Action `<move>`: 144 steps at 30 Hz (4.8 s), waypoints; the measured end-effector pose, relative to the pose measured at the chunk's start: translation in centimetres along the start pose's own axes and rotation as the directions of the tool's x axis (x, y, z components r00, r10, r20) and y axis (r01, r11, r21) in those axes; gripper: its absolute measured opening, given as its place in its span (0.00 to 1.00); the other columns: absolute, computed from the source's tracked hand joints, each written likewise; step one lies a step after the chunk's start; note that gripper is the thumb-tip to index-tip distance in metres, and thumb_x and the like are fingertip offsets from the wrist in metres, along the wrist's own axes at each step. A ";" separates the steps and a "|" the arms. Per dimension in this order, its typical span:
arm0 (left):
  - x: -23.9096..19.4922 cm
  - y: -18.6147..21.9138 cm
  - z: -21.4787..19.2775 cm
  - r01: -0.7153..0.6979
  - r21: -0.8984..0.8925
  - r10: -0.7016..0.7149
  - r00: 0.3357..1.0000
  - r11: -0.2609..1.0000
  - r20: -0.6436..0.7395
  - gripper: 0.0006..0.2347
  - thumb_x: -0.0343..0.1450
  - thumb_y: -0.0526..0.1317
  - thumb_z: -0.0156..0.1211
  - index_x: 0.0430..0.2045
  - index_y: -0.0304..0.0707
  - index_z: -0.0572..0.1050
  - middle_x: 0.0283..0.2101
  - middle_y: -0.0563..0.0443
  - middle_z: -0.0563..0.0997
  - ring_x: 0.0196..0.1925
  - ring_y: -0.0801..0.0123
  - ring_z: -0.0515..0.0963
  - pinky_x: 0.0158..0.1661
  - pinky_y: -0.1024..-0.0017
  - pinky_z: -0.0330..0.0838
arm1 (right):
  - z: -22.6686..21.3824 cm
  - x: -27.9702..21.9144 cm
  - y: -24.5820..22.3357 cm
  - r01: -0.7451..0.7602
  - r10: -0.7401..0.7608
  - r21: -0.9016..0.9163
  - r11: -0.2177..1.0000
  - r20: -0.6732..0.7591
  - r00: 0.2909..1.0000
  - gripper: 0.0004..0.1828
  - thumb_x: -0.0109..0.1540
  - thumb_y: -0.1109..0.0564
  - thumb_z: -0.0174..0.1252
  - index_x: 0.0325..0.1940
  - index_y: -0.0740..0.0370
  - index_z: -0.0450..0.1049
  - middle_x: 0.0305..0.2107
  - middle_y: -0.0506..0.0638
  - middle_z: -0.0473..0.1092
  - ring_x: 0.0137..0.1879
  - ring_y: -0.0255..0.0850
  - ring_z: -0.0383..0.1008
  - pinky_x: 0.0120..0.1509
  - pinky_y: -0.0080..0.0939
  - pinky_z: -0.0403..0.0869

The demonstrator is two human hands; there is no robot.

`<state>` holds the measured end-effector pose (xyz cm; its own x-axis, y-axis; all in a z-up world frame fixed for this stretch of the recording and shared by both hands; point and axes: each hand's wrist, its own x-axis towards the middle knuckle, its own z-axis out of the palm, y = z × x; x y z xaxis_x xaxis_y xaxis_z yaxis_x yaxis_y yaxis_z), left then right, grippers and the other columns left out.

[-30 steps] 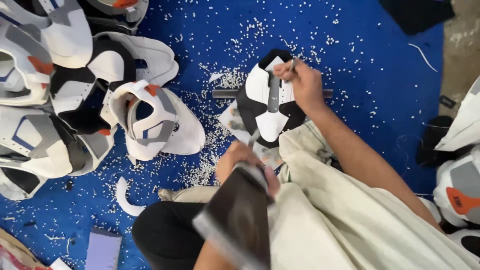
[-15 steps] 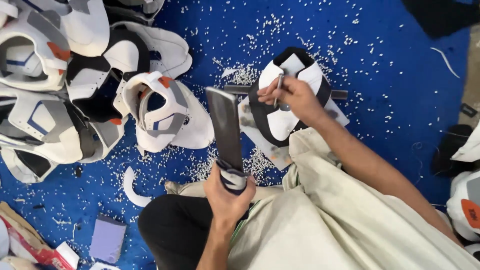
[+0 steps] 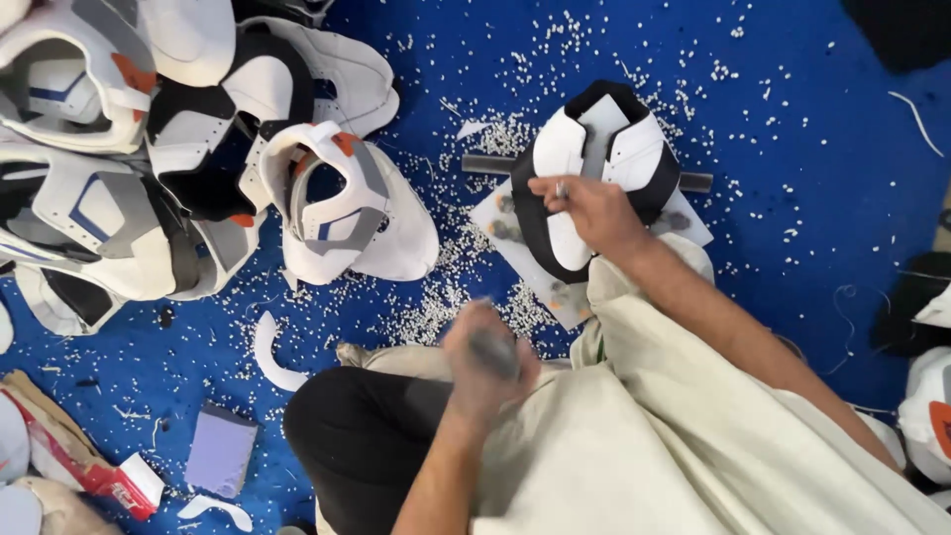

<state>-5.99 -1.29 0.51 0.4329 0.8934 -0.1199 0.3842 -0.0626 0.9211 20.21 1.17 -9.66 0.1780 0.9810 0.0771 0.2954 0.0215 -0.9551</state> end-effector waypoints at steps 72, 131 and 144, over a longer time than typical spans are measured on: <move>4.5 11.0 -1.3 -0.296 0.120 0.312 0.939 0.948 -0.142 0.15 0.59 0.37 0.72 0.31 0.35 0.70 0.23 0.49 0.75 0.22 0.69 0.75 0.27 0.74 0.69 | -3.3 6.5 2.9 -0.179 0.261 0.328 0.928 -0.227 0.938 0.06 0.71 0.62 0.50 0.42 0.66 0.70 0.38 0.54 0.79 0.46 0.40 0.83 0.50 0.40 0.80; 8.1 5.1 2.0 -0.361 0.238 0.390 0.917 0.902 -0.087 0.09 0.71 0.32 0.62 0.44 0.30 0.79 0.42 0.42 0.83 0.43 0.61 0.83 0.45 0.69 0.76 | -23.5 -7.2 -1.6 -0.272 0.451 0.379 0.885 -0.547 0.705 0.06 0.68 0.59 0.59 0.48 0.56 0.79 0.33 0.38 0.73 0.25 0.22 0.56 0.25 0.23 0.56; 8.4 3.3 2.1 -0.151 0.134 0.169 0.976 0.979 -0.139 0.08 0.78 0.34 0.55 0.41 0.23 0.76 0.34 0.46 0.80 0.35 0.72 0.75 0.38 0.71 0.71 | -41.9 -20.8 13.2 -0.793 -0.009 -0.393 0.466 -0.898 0.441 0.34 0.56 0.49 0.81 0.55 0.68 0.71 0.48 0.67 0.73 0.53 0.64 0.73 0.55 0.59 0.70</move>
<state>0.62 5.02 1.75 0.3741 0.9230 0.0902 0.4204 -0.2555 0.8707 59.77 -27.02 -11.87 0.9185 0.2590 0.2988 0.3659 -0.8434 -0.3935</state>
